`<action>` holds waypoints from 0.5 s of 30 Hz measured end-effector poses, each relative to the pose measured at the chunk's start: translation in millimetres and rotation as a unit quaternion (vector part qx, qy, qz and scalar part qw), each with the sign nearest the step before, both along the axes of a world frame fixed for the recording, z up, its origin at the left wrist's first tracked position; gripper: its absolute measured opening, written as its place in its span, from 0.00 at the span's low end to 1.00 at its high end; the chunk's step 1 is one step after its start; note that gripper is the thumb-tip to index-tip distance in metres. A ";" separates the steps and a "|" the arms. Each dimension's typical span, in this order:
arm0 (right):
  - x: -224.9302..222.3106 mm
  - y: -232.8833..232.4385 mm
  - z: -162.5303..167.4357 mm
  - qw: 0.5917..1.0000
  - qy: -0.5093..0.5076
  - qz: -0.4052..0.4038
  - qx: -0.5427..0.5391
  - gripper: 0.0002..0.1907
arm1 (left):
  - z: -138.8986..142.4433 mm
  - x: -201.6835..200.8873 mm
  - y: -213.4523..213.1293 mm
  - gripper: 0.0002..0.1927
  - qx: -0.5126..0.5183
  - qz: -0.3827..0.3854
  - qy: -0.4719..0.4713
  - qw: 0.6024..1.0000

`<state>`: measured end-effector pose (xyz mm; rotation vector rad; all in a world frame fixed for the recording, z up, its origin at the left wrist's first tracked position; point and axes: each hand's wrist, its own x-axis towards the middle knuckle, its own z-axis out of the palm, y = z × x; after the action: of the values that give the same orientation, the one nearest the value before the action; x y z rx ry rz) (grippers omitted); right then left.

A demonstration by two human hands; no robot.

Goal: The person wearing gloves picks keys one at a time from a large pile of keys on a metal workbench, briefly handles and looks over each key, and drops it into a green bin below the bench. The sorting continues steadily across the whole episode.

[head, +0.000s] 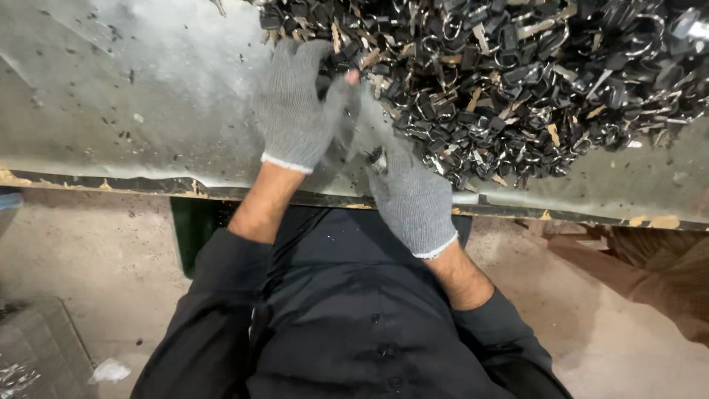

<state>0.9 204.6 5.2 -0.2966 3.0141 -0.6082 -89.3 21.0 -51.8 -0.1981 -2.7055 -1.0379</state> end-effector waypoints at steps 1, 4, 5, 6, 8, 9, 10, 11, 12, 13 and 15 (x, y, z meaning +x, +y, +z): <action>1.4 1.0 -1.1 1.000 0.004 0.001 -0.001 0.27 | 0.0 -3.6 4.2 0.21 -0.005 -0.003 0.009 1.000; 2.6 3.4 -5.5 1.000 -0.003 0.002 0.016 0.26 | 7.6 -12.7 11.9 0.15 0.003 -0.024 0.027 0.999; 2.4 3.9 -6.1 1.000 -0.003 0.000 0.009 0.26 | 11.8 -13.2 12.3 0.14 0.023 -0.040 0.018 0.999; 2.6 4.4 -5.8 1.000 -0.004 -0.001 0.003 0.25 | 15.9 -12.4 11.5 0.12 0.044 -0.056 0.009 0.997; 2.6 5.0 -3.4 1.000 -0.011 -0.001 -0.003 0.24 | 24.8 -1.4 6.5 0.12 0.156 -0.051 -0.035 0.986; 2.7 5.1 -1.3 1.000 -0.017 0.000 -0.006 0.24 | 29.1 6.0 3.3 0.12 0.211 -0.049 -0.056 0.975; 3.3 4.1 1.0 1.000 -0.022 -0.002 -0.009 0.23 | 33.6 14.7 0.3 0.16 0.269 -0.018 -0.113 0.956; 4.4 4.0 4.3 0.996 -0.048 -0.020 -0.077 0.23 | 37.9 24.0 -2.7 0.19 0.324 0.012 -0.172 0.930; 5.7 4.6 8.0 0.986 -0.074 -0.036 -0.145 0.23 | 41.8 32.7 -5.8 0.23 0.377 0.042 -0.230 0.896; 7.2 5.2 11.7 0.971 -0.099 -0.052 -0.212 0.22 | 45.7 44.9 -6.7 0.20 0.338 0.008 -0.200 0.919; 12.5 3.0 18.7 0.974 -0.053 -0.066 -0.208 0.19 | 54.6 68.7 -4.0 0.13 0.258 -0.061 -0.138 0.954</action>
<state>13.4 207.6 23.9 -0.0748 2.7948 -1.2271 -20.6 16.9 2.7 -0.1323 -2.5539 -1.8892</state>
